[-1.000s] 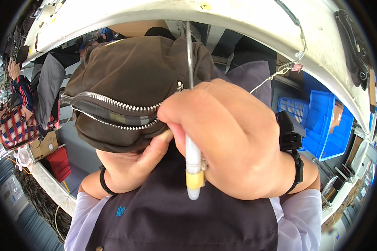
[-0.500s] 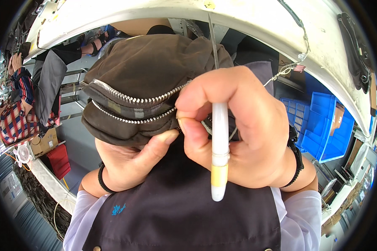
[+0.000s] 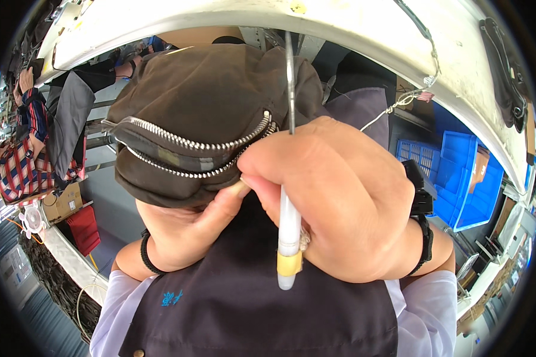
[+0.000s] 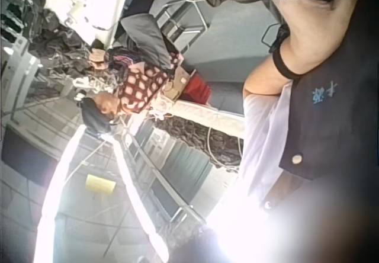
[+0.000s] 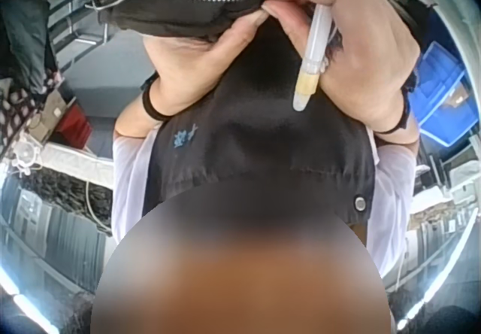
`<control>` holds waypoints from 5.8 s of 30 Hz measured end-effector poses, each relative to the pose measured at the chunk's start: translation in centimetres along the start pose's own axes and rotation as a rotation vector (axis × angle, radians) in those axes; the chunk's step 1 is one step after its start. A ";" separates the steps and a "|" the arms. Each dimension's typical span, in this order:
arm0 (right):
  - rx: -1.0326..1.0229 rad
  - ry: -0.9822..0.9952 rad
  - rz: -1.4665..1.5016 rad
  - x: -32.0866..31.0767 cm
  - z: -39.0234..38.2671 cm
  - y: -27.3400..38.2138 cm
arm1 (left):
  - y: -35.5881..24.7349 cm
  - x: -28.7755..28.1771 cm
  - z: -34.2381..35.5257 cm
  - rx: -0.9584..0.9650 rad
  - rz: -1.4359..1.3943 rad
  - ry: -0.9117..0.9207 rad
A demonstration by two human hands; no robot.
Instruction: Inspecting and trimming threads on small pouches or bags in a workshop.
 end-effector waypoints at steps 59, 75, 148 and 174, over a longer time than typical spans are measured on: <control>-0.147 0.309 0.147 -0.2 3.2 -3.5 | 2.5 1.2 1.1 -0.454 -0.596 0.153; 0.067 0.156 0.246 1.9 0.2 -4.0 | 3.5 0.5 0.8 -0.683 -1.100 0.129; 0.176 0.078 0.673 5.7 7.3 1.5 | -2.2 -3.9 5.5 -0.514 -0.987 0.033; -0.202 -0.056 0.153 1.6 4.5 2.0 | -1.2 -4.4 4.4 -0.243 -0.666 -0.137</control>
Point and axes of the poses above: each hand's wrist, its own z-axis towards the middle knuckle, its own x-axis out of the palm, y = z × x, the point moved 8 cm from there along z, towards the middle knuckle, and after that the axes turned 12 degrees about -y, right-handed, at the moved point
